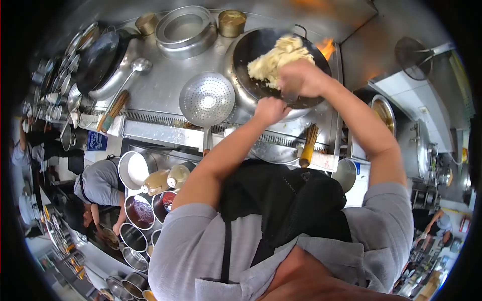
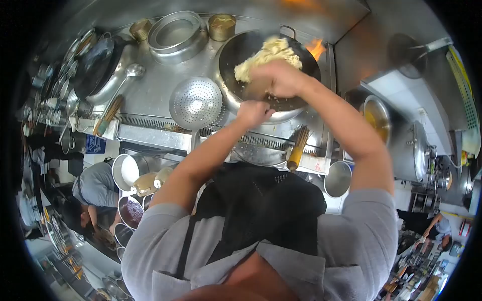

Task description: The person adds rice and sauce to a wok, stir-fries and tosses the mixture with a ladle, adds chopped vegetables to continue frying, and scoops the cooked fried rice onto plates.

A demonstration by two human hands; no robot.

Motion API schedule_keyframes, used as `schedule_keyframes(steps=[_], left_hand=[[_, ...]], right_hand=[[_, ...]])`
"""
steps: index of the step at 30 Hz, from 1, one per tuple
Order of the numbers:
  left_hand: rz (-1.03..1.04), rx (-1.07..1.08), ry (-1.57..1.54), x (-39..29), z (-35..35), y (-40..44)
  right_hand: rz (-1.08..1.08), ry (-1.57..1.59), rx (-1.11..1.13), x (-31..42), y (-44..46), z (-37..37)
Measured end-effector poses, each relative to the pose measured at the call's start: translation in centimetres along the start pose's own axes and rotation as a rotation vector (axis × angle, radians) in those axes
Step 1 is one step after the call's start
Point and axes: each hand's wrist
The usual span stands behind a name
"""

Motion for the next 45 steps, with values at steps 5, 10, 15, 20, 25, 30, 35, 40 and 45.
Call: schedule_keyframes(steps=[5, 10, 15, 20, 25, 30, 35, 40, 45], left_hand=[[0.055, 0.036, -0.064, 1.3, 1.2, 1.1], [0.250, -0.361, -0.326, 0.6, 1.2, -2.4], [0.220, -0.361, -0.337, 2.3, -0.8, -6.6], [0.291, -0.369, -0.260, 0.9, -1.1, -4.1], [0.187, -0.080, 0.075, 1.5, 1.7, 0.3], [0.078, 0.001, 0.033, 1.1, -0.4, 0.5], [0.034, -0.023, 0.071, 2.0, 0.4, 1.3], [0.051, -0.076, 0.060, 2.0, 0.6, 1.2], [0.024, -0.044, 0.035, 1.5, 0.5, 1.4]], right_hand=[[0.411, -0.278, -0.019, 4.1, -8.5, 4.7], [0.533, 0.844, 0.029, -1.7, -18.2, 21.9], [0.933, 0.639, -0.269, 4.5, -17.8, 17.7], [0.929, 0.640, -0.361, 6.2, -17.1, 22.8], [0.846, 0.740, -0.248, 5.5, -15.5, 23.6], [0.950, 0.718, -0.395, 1.4, -13.7, 15.9], [0.911, 0.674, -0.433, -6.3, -5.2, 15.3], [0.810, 0.467, -0.043, -1.6, -6.1, 17.2], [0.892, 0.102, 0.321, -2.3, -21.1, 14.3]])
Point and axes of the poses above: each hand's wrist, its own y-axis towards the middle knuckle, its own z-axis out of the palm, x = y × z, and after that the axes turned 14 degrees about x, right-handed
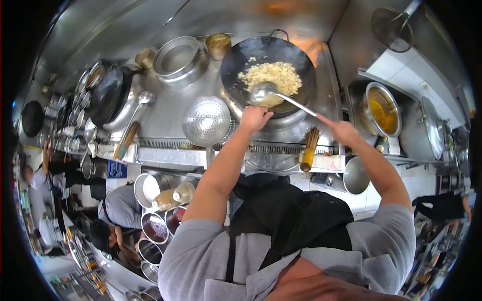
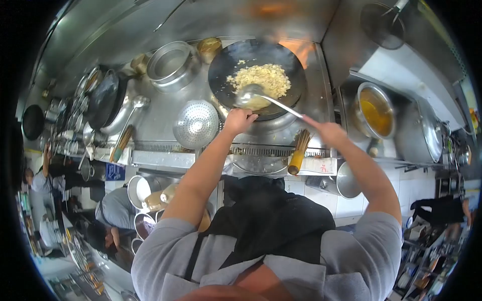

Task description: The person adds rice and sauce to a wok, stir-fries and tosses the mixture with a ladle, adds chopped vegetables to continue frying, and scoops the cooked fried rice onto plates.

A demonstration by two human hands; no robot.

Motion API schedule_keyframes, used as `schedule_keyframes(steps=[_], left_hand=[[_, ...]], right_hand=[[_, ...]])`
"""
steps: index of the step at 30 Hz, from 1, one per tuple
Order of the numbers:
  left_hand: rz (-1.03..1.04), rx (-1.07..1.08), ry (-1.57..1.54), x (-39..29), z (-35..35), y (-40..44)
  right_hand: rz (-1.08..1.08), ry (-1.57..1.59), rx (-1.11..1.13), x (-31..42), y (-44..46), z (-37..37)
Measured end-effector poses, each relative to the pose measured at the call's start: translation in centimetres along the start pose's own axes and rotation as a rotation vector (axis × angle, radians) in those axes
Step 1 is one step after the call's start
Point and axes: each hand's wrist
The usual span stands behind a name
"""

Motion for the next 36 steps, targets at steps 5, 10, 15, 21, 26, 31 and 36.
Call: schedule_keyframes(steps=[5, 10, 15, 21, 26, 31, 36], left_hand=[[0.066, -0.124, -0.019, -4.5, -1.6, -4.0], [0.179, -0.077, -0.013, -11.8, -5.5, -13.6], [0.039, -0.031, -0.033, -6.6, -2.1, -5.5], [0.142, 0.036, -0.068, -4.6, 5.9, -15.2], [0.141, 0.030, 0.026, -3.9, -1.6, -13.6], [0.142, 0.154, -0.040, -5.2, -9.6, -10.8], [0.117, 0.179, -0.102, -5.3, -8.7, -10.0]], right_hand=[[-0.081, 0.288, -0.065, -0.1, -3.3, 3.0], [-0.422, 0.863, 0.090, 1.0, -17.3, 0.3], [-0.209, 0.957, 0.344, 3.6, -15.7, 1.0], [0.148, 0.204, -0.078, 10.1, -2.2, 4.3], [-0.238, 0.498, -0.307, 12.8, -9.2, 6.2], [-0.063, 1.076, 0.030, 16.1, -14.0, 5.6], [-0.154, 1.288, -0.124, 16.4, -13.5, 1.0]])
Point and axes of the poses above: each hand's wrist, its own y-axis towards the middle knuckle, its own z-axis out of the palm, x = y × z, and after that the axes turned 14 degrees about x, right-handed
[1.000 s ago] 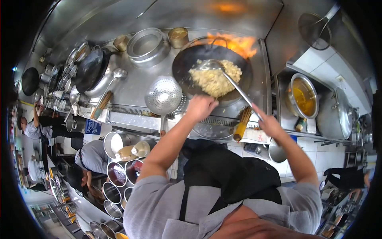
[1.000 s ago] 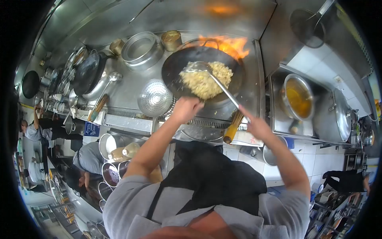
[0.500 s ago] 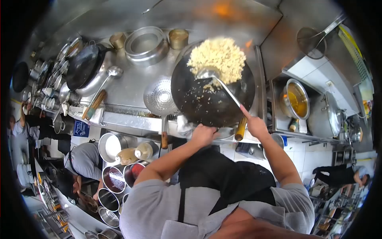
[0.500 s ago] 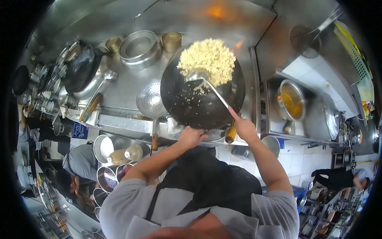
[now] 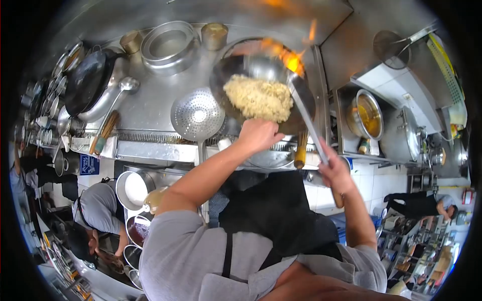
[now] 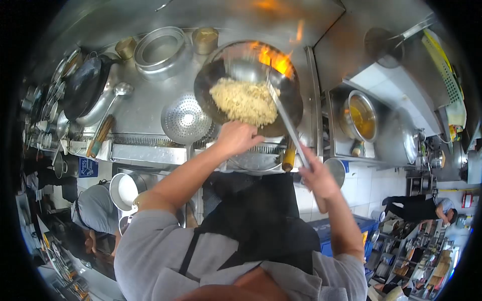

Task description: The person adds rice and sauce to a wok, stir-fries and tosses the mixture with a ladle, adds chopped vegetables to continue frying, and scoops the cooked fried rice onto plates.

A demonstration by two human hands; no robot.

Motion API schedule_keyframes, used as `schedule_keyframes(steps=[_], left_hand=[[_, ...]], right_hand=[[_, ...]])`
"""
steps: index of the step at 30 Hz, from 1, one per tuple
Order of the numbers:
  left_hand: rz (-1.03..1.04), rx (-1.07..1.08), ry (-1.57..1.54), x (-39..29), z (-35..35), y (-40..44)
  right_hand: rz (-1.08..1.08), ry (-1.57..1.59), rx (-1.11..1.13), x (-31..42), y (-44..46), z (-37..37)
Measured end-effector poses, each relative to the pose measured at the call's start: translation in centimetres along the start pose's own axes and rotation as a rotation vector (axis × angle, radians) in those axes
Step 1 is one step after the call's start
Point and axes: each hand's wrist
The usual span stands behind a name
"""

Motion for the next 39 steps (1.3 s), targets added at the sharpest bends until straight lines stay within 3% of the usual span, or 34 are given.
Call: schedule_keyframes(steps=[2, 4, 6, 8, 10, 12, 16, 19, 20, 22, 24, 26, 29, 30, 31, 32, 33, 34, 35, 37, 38, 39], left_hand=[[-0.005, 0.002, 0.037, 2.3, 3.3, 3.1], [0.029, -0.222, 0.025, 6.0, 7.6, 6.4], [0.006, -0.249, 0.083, 5.8, 7.5, 6.8], [0.064, -0.381, -0.030, 2.7, 7.3, 4.4], [0.256, -0.304, -0.072, 1.4, 7.8, 0.1], [0.224, -0.220, -0.184, 1.4, 9.8, -4.5], [0.044, 0.020, -0.360, 5.5, 15.3, -11.3], [-0.106, 0.189, -0.510, 6.2, 14.9, -15.5], [-0.132, 0.236, -0.557, 6.4, 14.7, -16.7], [-0.373, 0.219, -0.583, 6.2, 13.6, -17.9], [-0.509, 0.117, -0.527, 4.0, 11.1, -17.9], [-0.700, -0.132, -0.451, 2.9, 10.7, -18.0], [-0.812, -0.349, -0.455, 0.8, 11.8, -16.8], [-0.835, -0.355, -0.447, 0.6, 12.9, -16.3], [-0.840, -0.364, -0.559, 0.6, 14.8, -16.0], [-0.845, -0.372, -0.675, 0.7, 17.2, -15.9], [-0.806, -0.321, -0.750, 0.2, 18.9, -16.2], [-0.927, -0.136, -0.686, -1.0, 20.3, -17.5], [-0.959, -0.110, -0.779, -0.4, 24.7, -20.7], [-1.187, -0.332, -1.216, -2.9, 30.9, -26.2], [-1.282, -0.418, -1.195, -5.0, 33.2, -29.0], [-1.379, -0.495, -1.174, -7.5, 34.9, -31.7]], right_hand=[[-0.205, 0.101, -0.067, 4.3, -1.4, -0.6], [-0.618, 0.112, -0.053, 6.7, -2.2, -1.9], [-0.818, 0.062, -0.042, 10.0, -2.4, -2.2], [-0.770, 0.063, -0.113, 10.8, -1.3, -2.3], [-0.732, 0.040, -0.166, 8.0, 2.1, -2.7], [-0.627, -0.004, -0.209, 3.2, 6.8, -2.5], [-0.050, 0.335, 0.114, -3.2, 16.6, -2.8], [-0.039, 0.082, 0.136, -4.7, 21.7, -7.3], [-0.036, 0.090, 0.155, -3.8, 21.2, -8.2], [-0.099, -0.114, 0.068, 0.1, 16.8, -10.2], [-0.130, -0.181, 0.067, 1.4, 14.1, -12.1], [-0.159, -0.250, 0.073, -0.7, 13.2, -13.2], [-0.312, -0.351, 0.129, -6.4, 19.1, -13.7], [-0.319, -0.344, 0.152, -7.5, 22.7, -14.5], [-0.221, -0.108, 0.332, -8.3, 26.6, -15.5], [-0.112, 0.128, 0.505, -9.2, 28.5, -16.2], [-0.101, 0.136, 0.530, -8.8, 27.5, -16.4], [-0.166, -0.017, 0.433, -7.5, 26.7, -17.0], [-0.245, -0.176, 0.341, -5.4, 25.8, -17.1], [-0.202, -0.074, 0.340, -5.0, 22.5, -19.7], [-0.402, -0.378, 0.140, -6.1, 21.8, -20.7], [-0.331, -0.358, 0.135, -5.0, 19.0, -21.4]])
Point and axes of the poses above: each hand's wrist, its own y-axis towards the middle knuckle, its own z-axis out of the palm, x = y × z, and after that the axes turned 14 degrees about x, right-handed
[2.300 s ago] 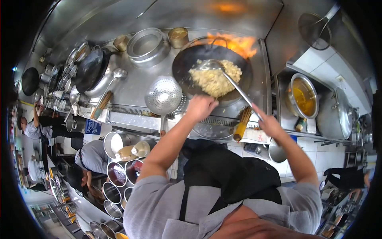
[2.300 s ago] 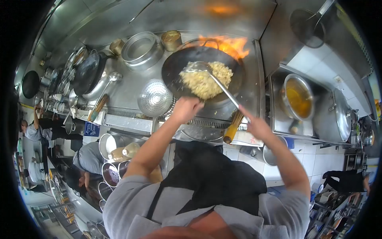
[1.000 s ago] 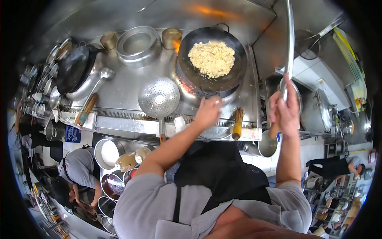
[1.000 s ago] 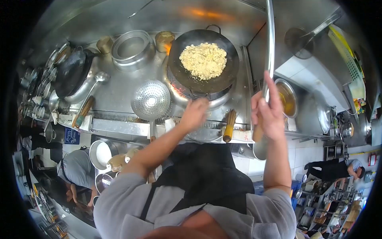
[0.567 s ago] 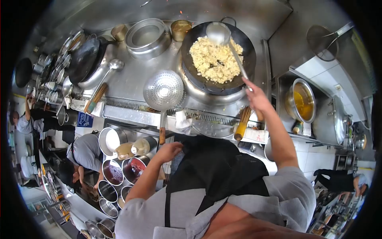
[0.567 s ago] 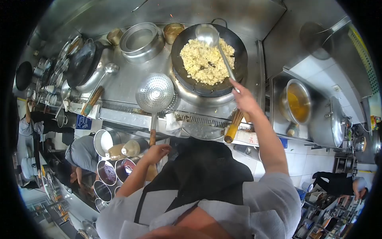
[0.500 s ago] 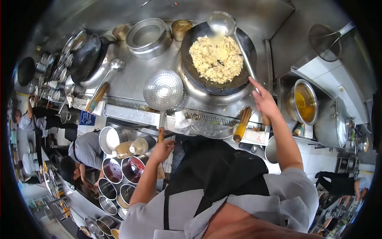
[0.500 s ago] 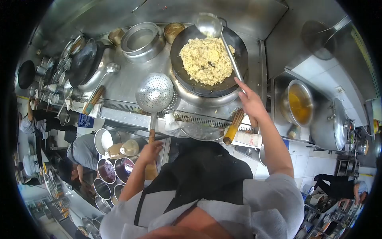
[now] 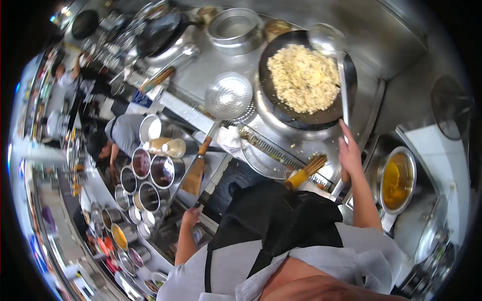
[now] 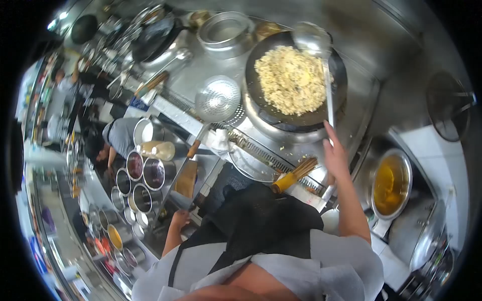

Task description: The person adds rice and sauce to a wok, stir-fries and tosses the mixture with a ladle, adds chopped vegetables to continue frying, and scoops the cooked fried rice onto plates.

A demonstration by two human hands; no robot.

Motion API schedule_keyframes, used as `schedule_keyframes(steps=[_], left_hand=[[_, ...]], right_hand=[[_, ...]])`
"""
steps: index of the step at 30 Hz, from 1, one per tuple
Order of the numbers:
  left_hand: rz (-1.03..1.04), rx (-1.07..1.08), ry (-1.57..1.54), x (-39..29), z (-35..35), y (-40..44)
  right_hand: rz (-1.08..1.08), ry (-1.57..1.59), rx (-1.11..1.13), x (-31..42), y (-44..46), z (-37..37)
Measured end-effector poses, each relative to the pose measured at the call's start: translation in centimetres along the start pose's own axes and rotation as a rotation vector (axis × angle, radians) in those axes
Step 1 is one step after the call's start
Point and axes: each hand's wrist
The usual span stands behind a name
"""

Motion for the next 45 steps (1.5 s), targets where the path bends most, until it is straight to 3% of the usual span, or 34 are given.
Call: schedule_keyframes(steps=[1, 4, 5, 6, 7, 8, 9, 10, 11, 13, 15, 16, 17, 19, 21, 23, 27, 28, 29, 31, 33, 35, 39, 41, 42, 43, 45], left_hand=[[-0.166, -0.054, -0.259, 2.9, -0.6, -1.9], [-0.255, -0.196, -0.389, 7.5, 0.6, -5.9], [-0.119, -0.027, 0.483, 11.1, 0.1, -3.7], [0.004, 0.162, 1.330, 14.5, 0.1, -2.6], [0.088, 0.191, 1.604, 15.2, 0.9, -2.0], [0.354, 0.089, 1.458, 14.9, 0.9, -3.4], [0.505, -0.234, 0.957, 15.6, 1.9, -4.1], [0.558, -0.345, 0.505, 16.8, 2.7, -3.7], [0.130, -0.285, -0.158, 10.7, 3.5, -9.0], [0.119, -0.331, -0.204, 12.3, 2.5, -12.8], [0.168, -0.521, -0.100, 14.6, 2.1, -17.8], [0.130, -0.562, -0.226, 15.5, 1.7, -20.4], [0.097, -0.597, -0.346, 16.9, 1.3, -22.2], [0.164, -0.733, -0.489, 23.9, 1.5, -23.3], [0.100, -0.717, -0.549, 29.9, 2.7, -26.3], [0.016, -0.777, -0.846, 35.3, 4.5, -29.0], [0.048, -1.195, -1.141, 41.3, 5.9, -33.8], [0.164, -1.273, -1.225, 42.9, 5.6, -34.2], [0.162, -1.259, -1.223, 43.4, 4.6, -34.5], [0.191, -1.478, -1.470, 44.1, 2.0, -34.9], [0.181, -1.450, -1.577, 45.0, -0.8, -34.4], [0.013, -1.464, -1.643, 46.8, -3.2, -33.1], [-0.083, -1.594, -1.747, 48.8, -5.8, -32.2], [-0.043, -1.568, -1.720, 49.4, -6.5, -32.3], [-0.001, -1.575, -1.622, 52.6, -6.5, -31.0], [0.138, -1.470, -1.670, 53.7, -6.2, -31.7], [0.418, -1.459, -1.511, 56.4, -5.4, -32.1]], right_hand=[[0.119, -0.038, -0.022, 0.3, -1.5, -0.5], [0.120, 0.023, 0.018, -5.7, -1.4, 0.0], [0.095, -0.168, 0.039, -10.5, 0.9, -0.1], [0.194, 0.400, 0.212, -8.5, 1.4, -0.7], [0.092, 0.561, 0.187, -8.7, 3.1, 0.3], [0.048, 0.553, 0.184, -8.1, 3.8, 0.4], [-0.074, 0.501, 0.198, -8.7, 5.1, 0.8], [-0.044, 0.501, 0.173, -7.4, 5.3, 1.4], [-0.119, 0.458, 0.091, -6.9, 5.9, 2.7], [-0.102, 0.279, 0.020, -2.1, 4.2, 5.8], [-0.124, 0.098, -0.020, -2.4, 5.1, 8.8], [-0.155, 0.081, 0.009, -3.7, 6.6, 8.8], [-0.054, 0.079, 0.147, -5.6, 9.8, 8.3], [0.039, 0.041, 0.303, -4.8, 12.3, 10.4], [-0.058, -0.080, 0.327, -4.0, 13.8, 12.1], [-0.149, -0.152, 0.340, -3.7, 13.9, 15.8], [-0.304, -0.322, 0.329, -3.3, 12.4, 19.1], [-0.334, -0.365, 0.317, -3.5, 11.7, 18.8], [-0.363, -0.404, 0.303, -3.8, 10.7, 18.7], [-0.420, -0.471, 0.269, -4.6, 8.9, 18.8], [-0.480, -0.536, 0.225, -5.2, 7.5, 18.3], [-0.539, -0.601, 0.175, -5.5, 6.5, 17.4], [-0.628, -0.713, 0.069, -7.1, 6.4, 15.2], [-0.626, -0.752, -0.003, -11.9, 7.0, 13.0], [-0.493, -0.697, 0.145, -12.8, 8.4, 11.7], [-0.429, -0.691, 0.150, -14.1, 7.3, 11.1], [-0.244, -0.688, 0.076, -14.1, 3.1, 11.7]])
Point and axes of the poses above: each hand's wrist, its own y-axis towards the middle knuckle, its own z-axis out of the palm, x = y × z, and after that the axes turned 14 degrees about x, right-handed
